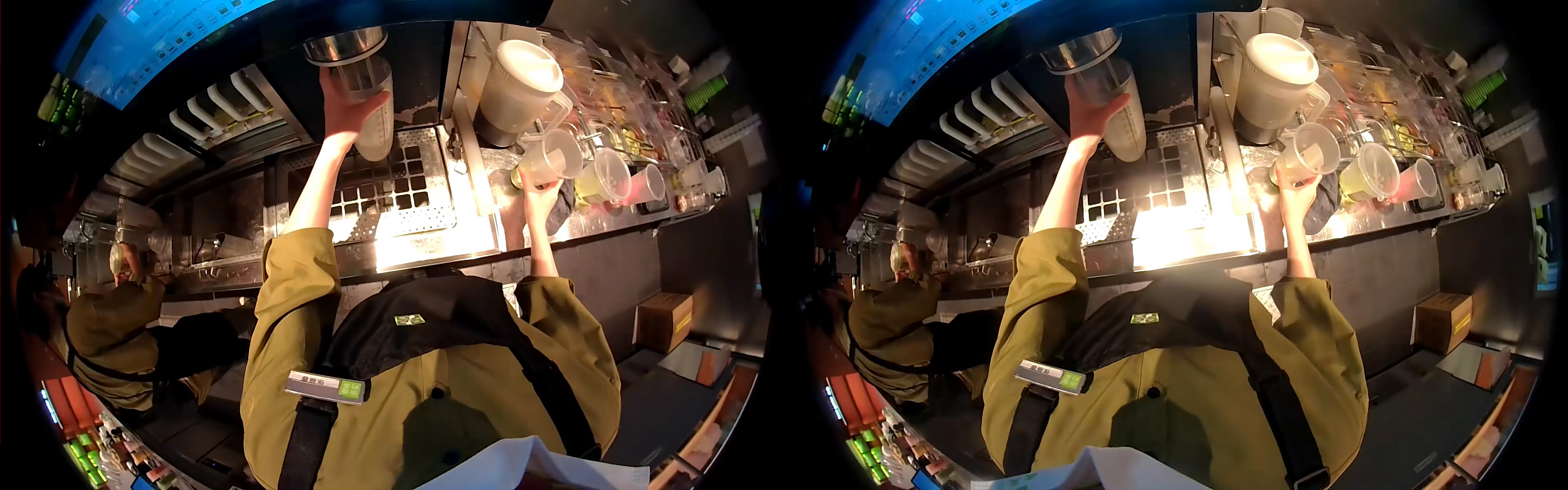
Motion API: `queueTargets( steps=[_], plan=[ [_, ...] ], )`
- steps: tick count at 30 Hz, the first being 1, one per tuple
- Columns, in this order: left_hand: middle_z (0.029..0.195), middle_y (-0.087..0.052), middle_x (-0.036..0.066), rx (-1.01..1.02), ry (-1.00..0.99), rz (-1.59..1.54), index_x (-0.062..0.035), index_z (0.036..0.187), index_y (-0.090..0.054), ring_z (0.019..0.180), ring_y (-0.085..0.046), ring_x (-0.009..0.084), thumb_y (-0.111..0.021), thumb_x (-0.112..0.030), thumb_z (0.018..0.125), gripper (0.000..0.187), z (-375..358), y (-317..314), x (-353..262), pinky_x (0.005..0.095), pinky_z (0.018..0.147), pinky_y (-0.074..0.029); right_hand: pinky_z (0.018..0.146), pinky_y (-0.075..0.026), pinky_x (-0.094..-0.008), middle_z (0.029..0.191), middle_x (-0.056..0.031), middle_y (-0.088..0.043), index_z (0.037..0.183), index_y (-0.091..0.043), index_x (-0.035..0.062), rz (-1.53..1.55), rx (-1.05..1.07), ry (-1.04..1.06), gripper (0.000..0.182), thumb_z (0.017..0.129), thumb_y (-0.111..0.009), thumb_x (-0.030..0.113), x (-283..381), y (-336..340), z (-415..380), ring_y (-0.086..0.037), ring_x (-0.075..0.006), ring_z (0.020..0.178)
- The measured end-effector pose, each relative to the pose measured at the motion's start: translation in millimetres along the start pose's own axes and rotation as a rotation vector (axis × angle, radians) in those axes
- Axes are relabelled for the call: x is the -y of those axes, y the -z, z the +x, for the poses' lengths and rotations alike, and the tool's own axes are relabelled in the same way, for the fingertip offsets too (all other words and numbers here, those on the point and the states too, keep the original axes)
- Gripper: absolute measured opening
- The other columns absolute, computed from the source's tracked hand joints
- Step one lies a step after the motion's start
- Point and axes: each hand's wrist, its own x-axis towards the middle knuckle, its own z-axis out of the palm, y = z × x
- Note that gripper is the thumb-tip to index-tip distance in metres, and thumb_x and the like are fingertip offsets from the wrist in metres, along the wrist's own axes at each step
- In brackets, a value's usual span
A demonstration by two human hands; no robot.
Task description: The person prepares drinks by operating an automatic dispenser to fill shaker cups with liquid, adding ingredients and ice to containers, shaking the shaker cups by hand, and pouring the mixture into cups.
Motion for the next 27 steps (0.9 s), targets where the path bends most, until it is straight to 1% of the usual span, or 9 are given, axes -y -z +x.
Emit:
queueTargets(
  steps=[4,10,13,15,17,18,19,24,27],
  plan=[
    [0.123,-0.049,0.016,-0.063,-0.006,0.028,-0.0046,0.141,-0.002,0.111,-0.050,0.0252,-0.080,-0.007,0.063,0.110,-13.5,-0.7,22.1,0.0358,0.095,-0.040,0.092,-0.040,-0.0319,0.118,-0.0171,-0.050,0.128,-0.033,-0.0049,0.044,-0.061,0.030,0.074,0.069,-0.076,0.007,-0.5,10.0,-7.2,-0.051,-0.0216,0.108],
    [0.123,-0.049,0.016,-0.141,0.104,0.164,-0.0054,0.142,0.001,0.113,-0.049,0.0251,-0.082,-0.009,0.061,0.115,-38.3,-4.2,46.6,0.0355,0.096,-0.039,0.091,-0.040,-0.0310,0.117,-0.0176,-0.051,0.129,-0.032,-0.0072,-0.073,0.006,0.095,0.077,0.069,-0.077,0.006,6.0,23.7,-14.1,-0.052,-0.0204,0.105],
    [0.127,-0.045,0.017,-0.167,0.113,0.152,-0.0061,0.142,0.000,0.117,-0.045,0.0251,-0.083,-0.012,0.060,0.117,-46.5,-3.4,65.0,0.0354,0.097,-0.038,0.090,-0.040,-0.0310,0.115,-0.0168,-0.053,0.128,-0.034,-0.0082,0.004,0.064,0.133,0.075,0.069,-0.077,0.006,20.1,21.4,-17.0,-0.052,-0.0196,0.103],
    [0.131,-0.040,0.017,-0.168,0.121,0.052,-0.0067,0.142,0.000,0.120,-0.041,0.0256,-0.084,-0.013,0.060,0.118,-50.4,-2.7,75.7,0.0354,0.099,-0.036,0.084,-0.044,-0.0302,0.107,-0.0150,-0.057,0.117,-0.045,-0.0083,-0.021,0.089,0.090,0.059,0.069,-0.077,0.006,38.8,18.9,-18.8,-0.056,-0.0196,0.095],
    [0.136,-0.035,0.018,-0.210,0.016,0.543,-0.0060,0.142,0.000,0.124,-0.037,0.0263,-0.083,-0.012,0.061,0.116,-52.7,3.1,104.5,0.0359,0.102,-0.032,0.084,-0.045,-0.0304,0.105,-0.0148,-0.058,0.113,-0.048,-0.0069,-0.090,0.146,-0.061,0.058,0.069,-0.078,0.015,16.8,16.2,-20.4,-0.057,-0.0206,0.094],
    [0.137,-0.034,0.018,-0.197,0.083,0.454,-0.0050,0.142,-0.001,0.124,-0.036,0.0263,-0.083,-0.012,0.062,0.115,-52.2,0.9,98.1,0.0360,0.103,-0.031,0.086,-0.044,-0.0321,0.105,-0.0148,-0.059,0.115,-0.047,-0.0068,-0.327,0.060,-0.037,0.068,0.065,-0.081,0.025,45.5,13.8,-28.2,-0.057,-0.0220,0.095],
    [0.136,-0.034,0.018,-0.173,0.112,0.363,-0.0044,0.142,-0.001,0.124,-0.036,0.0262,-0.083,-0.011,0.062,0.114,-52.3,-6.7,91.6,0.0361,0.103,-0.030,0.088,-0.043,-0.0339,0.107,-0.0157,-0.059,0.118,-0.044,-0.0070,-0.117,0.099,-0.071,0.077,0.063,-0.082,0.031,38.9,15.0,-28.5,-0.056,-0.0232,0.097],
    [0.130,-0.038,0.017,-0.167,0.095,0.025,-0.0034,0.141,-0.004,0.118,-0.040,0.0244,-0.082,-0.006,0.063,0.110,-51.7,-8.0,74.7,0.0359,0.101,-0.031,0.087,-0.044,-0.0321,0.109,-0.0179,-0.058,0.125,-0.037,-0.0031,-0.203,0.113,-0.005,0.079,0.064,-0.080,0.021,25.8,13.7,-38.8,-0.057,-0.0228,0.100],
    [0.125,-0.040,0.017,-0.177,0.133,0.079,-0.0043,0.141,-0.005,0.113,-0.042,0.0238,-0.081,-0.005,0.062,0.110,-53.2,-8.2,69.2,0.0361,0.099,-0.032,0.085,-0.045,-0.0368,0.111,-0.0208,-0.056,0.124,-0.040,-0.0016,-0.157,0.102,-0.026,0.080,0.060,-0.082,0.022,21.2,12.5,-42.2,-0.057,-0.0311,0.100]
  ],
)
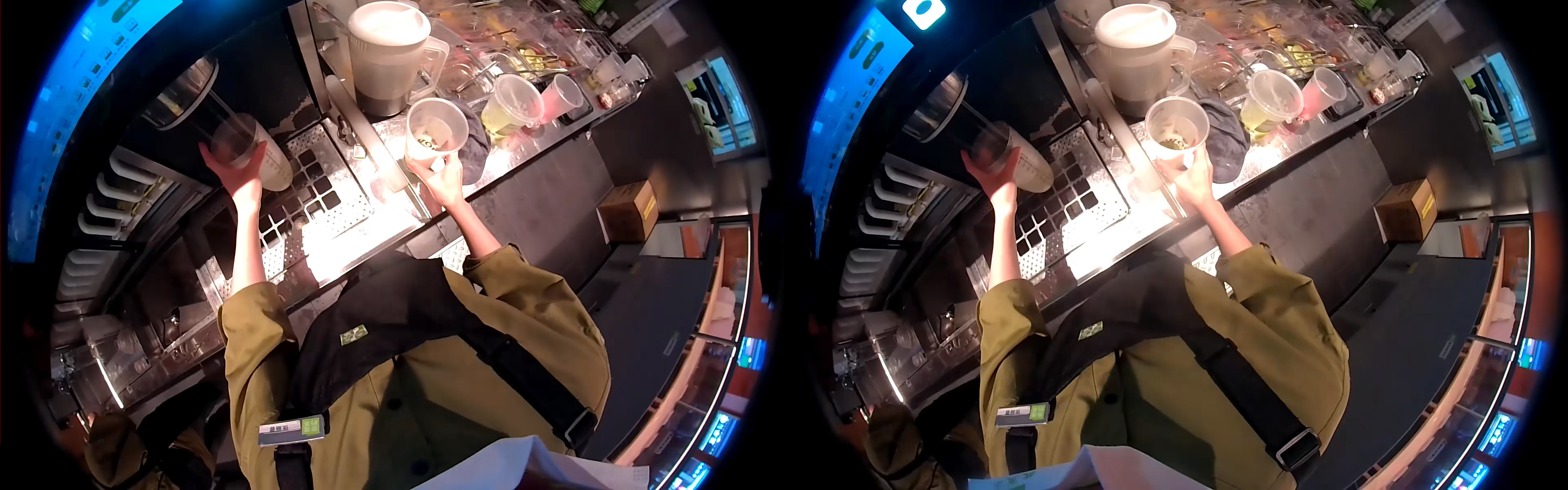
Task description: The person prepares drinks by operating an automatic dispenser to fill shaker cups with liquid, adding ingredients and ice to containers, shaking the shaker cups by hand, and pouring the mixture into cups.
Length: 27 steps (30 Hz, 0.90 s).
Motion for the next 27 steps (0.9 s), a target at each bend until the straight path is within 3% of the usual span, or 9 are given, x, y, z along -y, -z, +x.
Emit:
queueTargets(
  steps=[10,13,16,17,19,20,22,24,27],
  plan=[
    [0.125,-0.039,0.017,-0.019,0.009,0.020,-0.0040,0.141,-0.005,0.117,-0.038,0.0244,-0.083,-0.009,0.062,0.112,-2.6,-0.8,-4.8,0.0359,0.101,-0.029,0.088,-0.044,-0.0312,0.113,-0.0186,-0.056,0.127,-0.032,-0.0067,0.040,0.002,-0.101,0.080,0.066,-0.079,0.013,-26.0,2.3,6.2,-0.057,-0.0237,0.101],
    [0.125,-0.040,0.017,-0.038,-0.009,0.161,-0.0040,0.141,-0.004,0.117,-0.039,0.0242,-0.083,-0.009,0.062,0.112,-1.5,-3.0,-3.2,0.0362,0.101,-0.029,0.086,-0.046,-0.0356,0.111,-0.0217,-0.056,0.124,-0.035,-0.0045,0.081,0.001,-0.048,0.077,0.066,-0.078,0.019,-34.1,0.4,12.7,-0.057,-0.0293,0.103],
    [0.125,-0.040,0.017,-0.036,0.006,0.145,-0.0038,0.141,-0.003,0.117,-0.039,0.0242,-0.082,-0.008,0.062,0.112,-1.7,0.0,-3.9,0.0362,0.101,-0.029,0.094,-0.040,-0.0364,0.121,-0.0231,-0.047,0.127,-0.034,-0.0038,-0.357,0.001,0.291,0.076,0.068,-0.076,0.018,-25.0,24.3,14.4,-0.050,-0.0310,0.112],
    [0.126,-0.039,0.017,-0.035,-0.022,0.097,-0.0035,0.141,-0.003,0.117,-0.039,0.0242,-0.082,-0.008,0.062,0.112,-1.7,0.2,4.9,0.0360,0.102,-0.029,0.101,-0.034,-0.0377,0.129,-0.0218,-0.039,0.129,-0.035,-0.0031,-0.337,-0.051,0.240,0.075,0.069,-0.074,0.017,-60.4,38.0,10.5,-0.041,-0.0310,0.120],
    [0.128,-0.039,0.017,-0.035,-0.032,0.051,-0.0041,0.142,-0.002,0.118,-0.038,0.0245,-0.082,-0.009,0.063,0.112,-1.6,-0.2,8.7,0.0358,0.102,-0.028,0.072,-0.050,-0.0301,0.091,-0.0131,-0.058,0.106,-0.050,-0.0053,0.068,-0.517,-0.074,0.045,0.077,-0.070,0.023,-27.6,72.8,25.4,-0.060,-0.0196,0.077],
    [0.128,-0.039,0.017,-0.047,-0.008,0.082,-0.0045,0.142,-0.002,0.118,-0.038,0.0245,-0.082,-0.009,0.063,0.112,-3.8,-0.3,6.3,0.0359,0.102,-0.028,0.052,-0.048,-0.0256,0.072,-0.0088,-0.057,0.097,-0.052,-0.0054,0.093,-0.677,-0.144,0.040,0.081,-0.066,0.029,-45.6,92.8,45.7,-0.056,-0.0140,0.057],
    [0.128,-0.039,0.017,-0.057,0.033,0.147,-0.0051,0.142,-0.002,0.118,-0.038,0.0245,-0.082,-0.009,0.063,0.112,-4.3,-1.5,-1.6,0.0361,0.102,-0.028,0.046,-0.051,-0.0269,0.066,-0.0104,-0.058,0.089,-0.050,-0.0060,0.148,-0.462,-0.508,0.042,0.085,-0.059,0.034,-62.7,132.8,90.8,-0.057,-0.0167,0.048],
    [0.126,-0.041,0.016,-0.059,0.034,0.200,-0.0066,0.142,-0.002,0.118,-0.038,0.0242,-0.082,-0.009,0.063,0.112,-4.1,1.6,4.2,0.0370,0.102,-0.028,0.046,-0.053,-0.0284,0.064,-0.0114,-0.058,0.088,-0.049,-0.0073,0.447,-0.537,-0.630,0.039,0.085,-0.058,0.031,-58.3,132.1,112.5,-0.059,-0.0203,0.048],
    [0.124,-0.043,0.015,-0.044,-0.045,0.157,-0.0080,0.142,-0.002,0.117,-0.040,0.0238,-0.081,-0.006,0.064,0.111,-0.1,7.5,21.8,0.0387,0.102,-0.030,0.050,-0.056,-0.0320,0.074,-0.0163,-0.058,0.087,-0.047,-0.0086,0.406,-0.499,-0.418,0.030,0.085,-0.057,0.019,-63.4,134.7,96.3,-0.062,-0.0238,0.055]
  ],
)
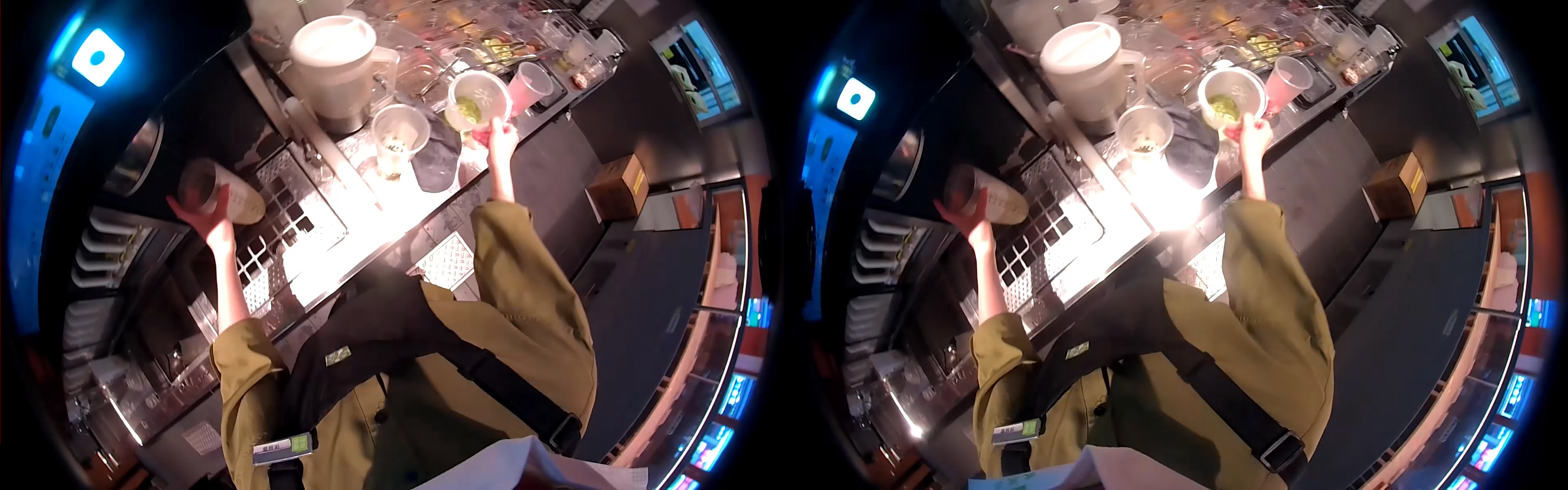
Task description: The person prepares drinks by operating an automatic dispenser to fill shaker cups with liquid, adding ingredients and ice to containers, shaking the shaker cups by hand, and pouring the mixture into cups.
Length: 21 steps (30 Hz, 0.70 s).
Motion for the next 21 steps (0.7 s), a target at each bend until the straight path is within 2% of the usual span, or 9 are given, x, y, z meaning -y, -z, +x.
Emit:
queueTargets(
  steps=[1,3,4,7,12,13,16,21],
  plan=[
    [0.124,-0.043,0.016,0.001,0.003,-0.045,-0.0083,0.142,-0.002,0.117,-0.040,0.0237,-0.080,-0.004,0.064,0.111,-1.2,-1.6,-5.0,0.0392,0.101,-0.031,0.053,-0.057,-0.0333,0.078,-0.0137,-0.056,0.086,-0.047,-0.0068,-0.006,0.036,0.089,0.021,0.085,-0.056,0.012,-9.8,8.6,-6.1,-0.062,-0.0222,0.060],
    [0.126,-0.041,0.016,-0.002,0.037,-0.044,-0.0087,0.142,-0.004,0.118,-0.039,0.0241,-0.080,-0.007,0.065,0.109,-3.1,-3.7,-13.8,0.0397,0.101,-0.032,0.055,-0.058,-0.0335,0.078,-0.0097,-0.054,0.086,-0.048,-0.0047,0.003,0.064,0.232,0.015,0.086,-0.055,0.009,-23.1,17.2,-18.8,-0.061,-0.0191,0.063],
    [0.127,-0.040,0.016,-0.011,0.057,-0.003,-0.0088,0.142,-0.005,0.118,-0.038,0.0244,-0.081,-0.008,0.065,0.108,-3.3,-2.8,-16.3,0.0398,0.101,-0.032,0.057,-0.058,-0.0334,0.079,-0.0089,-0.055,0.087,-0.048,-0.0040,-0.094,0.067,0.228,0.014,0.087,-0.054,0.009,-19.9,21.2,-28.8,-0.060,-0.0169,0.065],
    [0.127,-0.039,0.017,-0.016,0.085,0.057,-0.0088,0.142,-0.007,0.119,-0.038,0.0252,-0.081,-0.010,0.066,0.106,-5.2,-0.7,-16.5,0.0398,0.100,-0.032,0.052,-0.056,-0.0288,0.076,-0.0071,-0.050,0.079,-0.045,-0.0025,0.057,0.086,0.250,0.018,0.086,-0.057,0.009,-20.5,23.3,-36.2,-0.059,-0.0141,0.060],
    [0.127,-0.038,0.017,-0.035,0.115,0.089,-0.0087,0.141,-0.010,0.119,-0.038,0.0261,-0.081,-0.013,0.067,0.103,-3.7,-3.0,-21.7,0.0398,0.100,-0.032,0.052,-0.057,-0.0300,0.076,-0.0122,-0.056,0.082,-0.045,-0.0044,0.092,0.022,0.157,0.020,0.087,-0.057,0.011,-9.5,30.9,-34.0,-0.063,-0.0208,0.059],
    [0.127,-0.038,0.017,-0.046,0.138,0.097,-0.0086,0.141,-0.010,0.119,-0.038,0.0261,-0.081,-0.013,0.067,0.103,-5.3,-7.3,-34.8,0.0398,0.100,-0.032,0.051,-0.057,-0.0298,0.076,-0.0124,-0.056,0.083,-0.046,-0.0046,0.080,0.016,0.153,0.020,0.087,-0.057,0.012,-8.3,32.9,-32.7,-0.063,-0.0208,0.060],
    [0.128,-0.038,0.017,-0.026,0.114,0.082,-0.0087,0.141,-0.011,0.119,-0.037,0.0260,-0.081,-0.013,0.067,0.102,-4.3,-2.0,-18.6,0.0397,0.100,-0.031,0.051,-0.057,-0.0291,0.075,-0.0129,-0.057,0.083,-0.047,-0.0056,0.040,-0.006,0.150,0.023,0.088,-0.057,0.014,-5.9,35.3,-29.2,-0.064,-0.0209,0.061],
    [0.130,-0.036,0.018,-0.010,0.088,0.025,-0.0083,0.141,-0.010,0.121,-0.036,0.0257,-0.081,-0.011,0.066,0.102,-5.4,-2.4,-17.3,0.0397,0.102,-0.029,0.056,-0.057,-0.0335,0.075,-0.0156,-0.056,0.086,-0.046,-0.0065,0.088,-0.034,0.061,0.027,0.089,-0.054,0.018,5.0,37.3,-29.7,-0.064,-0.0269,0.063]
  ],
)
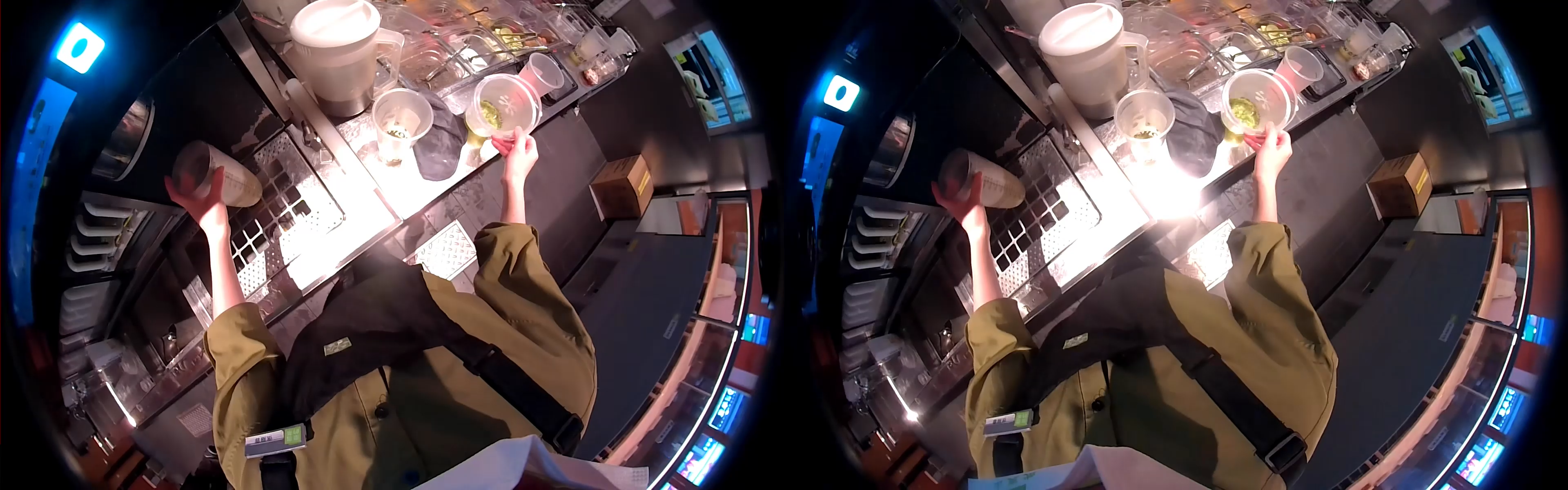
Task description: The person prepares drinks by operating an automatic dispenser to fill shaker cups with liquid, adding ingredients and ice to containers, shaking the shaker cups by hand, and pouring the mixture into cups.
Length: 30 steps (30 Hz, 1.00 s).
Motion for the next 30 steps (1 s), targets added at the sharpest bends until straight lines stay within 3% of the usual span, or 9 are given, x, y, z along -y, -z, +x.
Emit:
queueTargets(
  steps=[4,9,20,24,30],
  plan=[
    [0.131,-0.036,0.019,-0.002,-0.014,0.005,-0.0079,0.141,-0.010,0.122,-0.036,0.0258,-0.081,-0.010,0.066,0.103,1.9,0.0,7.0,0.0397,0.102,-0.028,0.061,-0.058,-0.0369,0.073,-0.0167,-0.054,0.085,-0.044,-0.0065,0.156,-0.022,-0.189,0.032,0.089,-0.054,0.024,5.4,3.6,13.8,-0.065,-0.0330,0.067],
    [0.131,-0.036,0.019,-0.007,-0.033,0.023,-0.0071,0.140,-0.011,0.121,-0.036,0.0260,-0.081,-0.011,0.065,0.103,3.7,-0.3,6.8,0.0395,0.103,-0.028,0.069,-0.057,-0.0413,0.071,-0.0117,-0.051,0.074,-0.045,0.0007,0.374,-0.013,-0.387,0.030,0.088,-0.057,0.025,13.8,11.0,16.1,-0.064,-0.0367,0.077],
    [0.128,-0.037,0.018,-0.022,-0.068,0.021,-0.0041,0.139,-0.012,0.119,-0.038,0.0253,-0.081,-0.010,0.066,0.100,2.5,-4.0,5.5,0.0387,0.101,-0.030,0.077,-0.055,-0.0437,0.076,-0.0140,-0.056,0.080,-0.053,-0.0026,0.472,-0.053,-0.465,0.025,0.089,-0.056,0.021,49.0,18.0,23.2,-0.061,-0.0396,0.086],
    [0.129,-0.037,0.019,-0.017,-0.099,-0.065,-0.0025,0.139,-0.012,0.119,-0.038,0.0254,-0.081,-0.010,0.066,0.101,2.6,-5.1,8.0,0.0386,0.101,-0.030,0.079,-0.055,-0.0445,0.085,-0.0207,-0.060,0.083,-0.054,-0.0103,0.508,-0.076,-0.500,0.030,0.087,-0.056,0.020,47.0,22.7,33.4,-0.060,-0.0419,0.091],
    [0.129,-0.037,0.020,-0.022,-0.117,0.005,-0.0013,0.139,-0.011,0.120,-0.037,0.0254,-0.082,-0.012,0.064,0.104,4.1,-4.2,9.1,0.0382,0.101,-0.029,0.080,-0.053,-0.0444,0.091,-0.0217,-0.057,0.086,-0.049,-0.0124,0.480,-0.093,-0.512,0.034,0.085,-0.052,0.021,47.9,18.5,36.5,-0.060,-0.0429,0.090]
  ],
)
